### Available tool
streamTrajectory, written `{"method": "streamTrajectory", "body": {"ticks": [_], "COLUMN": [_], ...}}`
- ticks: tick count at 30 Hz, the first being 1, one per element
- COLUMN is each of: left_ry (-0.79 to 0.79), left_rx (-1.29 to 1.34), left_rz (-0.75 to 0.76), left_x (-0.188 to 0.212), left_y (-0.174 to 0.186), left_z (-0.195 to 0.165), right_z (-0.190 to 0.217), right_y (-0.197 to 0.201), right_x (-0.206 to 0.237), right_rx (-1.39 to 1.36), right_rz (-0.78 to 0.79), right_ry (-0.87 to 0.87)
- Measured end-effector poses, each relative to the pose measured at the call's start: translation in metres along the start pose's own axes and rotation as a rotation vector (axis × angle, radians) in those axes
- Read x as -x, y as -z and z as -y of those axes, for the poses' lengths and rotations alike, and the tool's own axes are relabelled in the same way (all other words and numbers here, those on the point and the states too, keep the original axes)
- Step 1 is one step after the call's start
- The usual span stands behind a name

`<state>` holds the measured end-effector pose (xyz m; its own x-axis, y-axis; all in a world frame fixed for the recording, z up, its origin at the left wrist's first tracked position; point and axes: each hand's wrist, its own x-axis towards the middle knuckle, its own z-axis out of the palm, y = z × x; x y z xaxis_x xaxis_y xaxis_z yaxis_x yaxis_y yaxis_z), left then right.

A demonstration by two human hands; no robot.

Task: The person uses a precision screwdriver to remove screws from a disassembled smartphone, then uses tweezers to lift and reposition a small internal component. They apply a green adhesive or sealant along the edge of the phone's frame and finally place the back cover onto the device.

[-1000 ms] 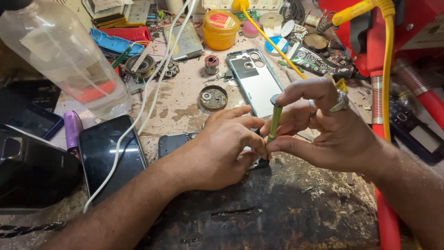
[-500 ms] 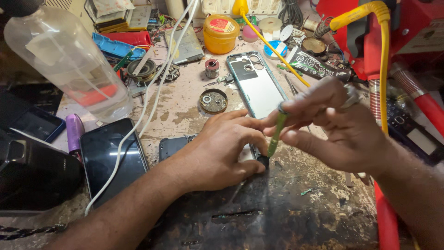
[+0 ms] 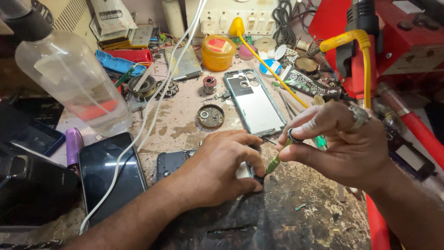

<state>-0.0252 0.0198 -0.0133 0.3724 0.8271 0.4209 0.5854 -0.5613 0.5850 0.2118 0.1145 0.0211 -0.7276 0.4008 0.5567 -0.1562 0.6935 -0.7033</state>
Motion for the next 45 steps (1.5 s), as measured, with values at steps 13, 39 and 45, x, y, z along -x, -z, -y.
{"method": "streamTrajectory", "body": {"ticks": [13,39,45], "left_ry": [0.060,0.115,0.128], "left_rx": [0.036,-0.117,-0.148], "left_rz": [0.044,0.032,0.050], "left_x": [0.000,0.001,0.002], "left_y": [0.001,0.010,0.013], "left_z": [-0.001,-0.006,-0.007], "right_z": [0.002,-0.019,-0.011], "right_y": [-0.001,-0.022,-0.021], "right_x": [0.003,0.017,0.016], "right_rx": [0.060,0.097,0.156], "right_rz": [0.102,0.103,0.164], "right_ry": [0.055,-0.025,-0.012]}}
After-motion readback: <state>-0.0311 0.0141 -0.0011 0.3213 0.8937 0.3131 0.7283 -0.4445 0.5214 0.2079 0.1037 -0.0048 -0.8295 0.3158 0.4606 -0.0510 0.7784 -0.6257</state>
